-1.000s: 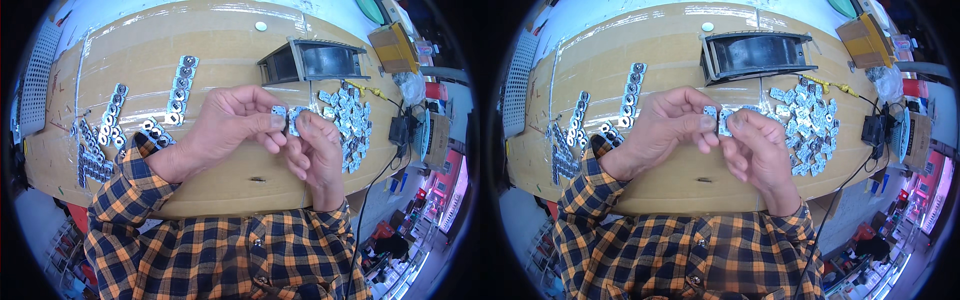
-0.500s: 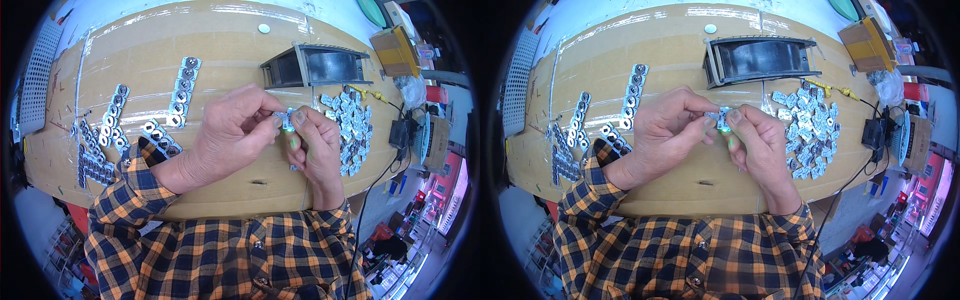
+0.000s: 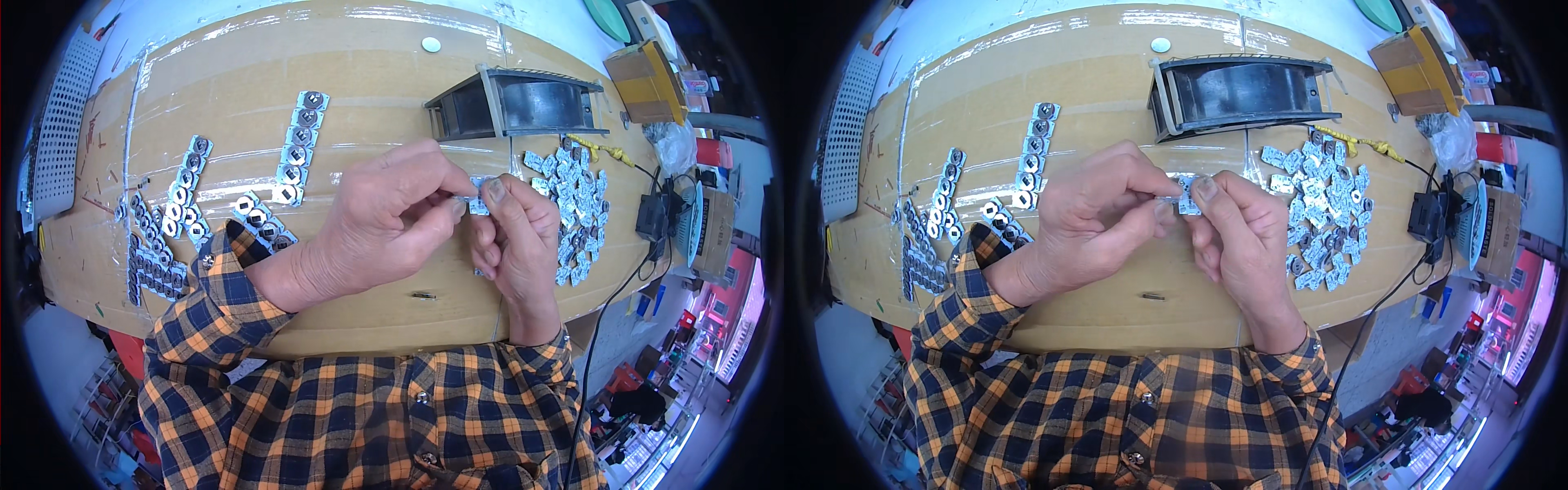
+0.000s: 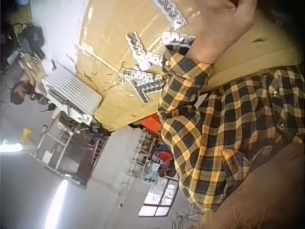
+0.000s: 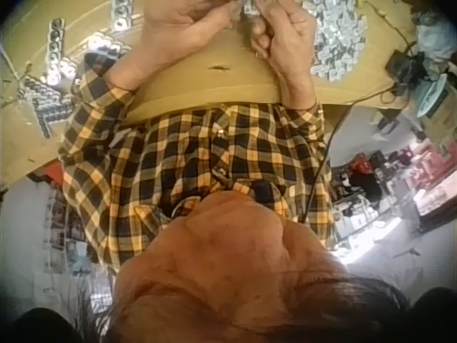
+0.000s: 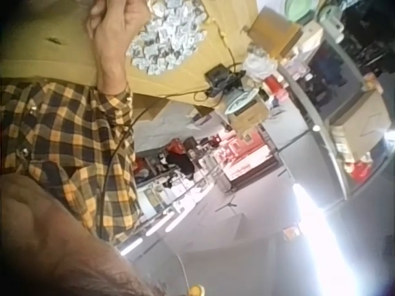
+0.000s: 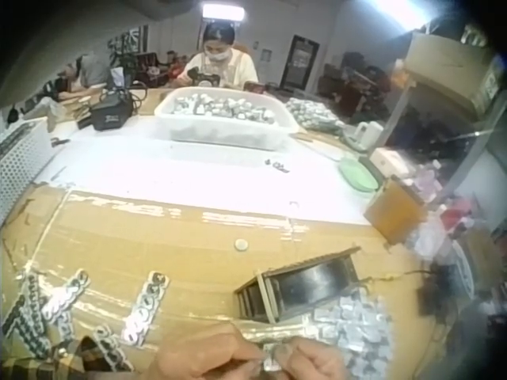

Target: Manually attaching small LED components onto metallic strips at a factory workbench.

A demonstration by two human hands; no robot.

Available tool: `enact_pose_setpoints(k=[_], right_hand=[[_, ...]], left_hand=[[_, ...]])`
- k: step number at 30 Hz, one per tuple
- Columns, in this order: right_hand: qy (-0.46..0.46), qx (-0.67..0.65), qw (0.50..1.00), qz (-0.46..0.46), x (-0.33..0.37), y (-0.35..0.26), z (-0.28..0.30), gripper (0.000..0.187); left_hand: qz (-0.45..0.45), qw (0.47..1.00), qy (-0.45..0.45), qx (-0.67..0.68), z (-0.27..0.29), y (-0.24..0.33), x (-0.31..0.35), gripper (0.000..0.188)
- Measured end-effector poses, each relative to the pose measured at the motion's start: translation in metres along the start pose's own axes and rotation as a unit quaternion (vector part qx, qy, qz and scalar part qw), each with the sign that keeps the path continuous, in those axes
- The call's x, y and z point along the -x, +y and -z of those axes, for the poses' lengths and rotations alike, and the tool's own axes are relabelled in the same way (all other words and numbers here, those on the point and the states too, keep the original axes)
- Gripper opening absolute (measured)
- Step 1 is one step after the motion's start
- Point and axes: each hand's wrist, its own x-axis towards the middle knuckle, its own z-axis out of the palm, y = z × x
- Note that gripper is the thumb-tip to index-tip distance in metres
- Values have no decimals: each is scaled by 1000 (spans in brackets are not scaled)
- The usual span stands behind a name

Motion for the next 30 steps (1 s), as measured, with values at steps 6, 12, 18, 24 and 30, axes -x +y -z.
enact_pose_setpoints(k=[6,12,18,24,30], right_hand=[[44,318,924,208,7,-2,14,29],[70,232,965,97,18,-11,22,30],[35,154,985,71,16,-8,16,25],[49,142,985,85,13,-4,4,30],[80,82,991,72,16,0,-3,30]], left_hand=[[119,986,23,118,-7,-4,3,17],[197,968,27,152,-5,3,-2,17],[139,984,28,109,-7,-1,2,17],[57,996,7,73,-8,-1,4,17],[-37,998,1,-45,-3,1,2,18]])
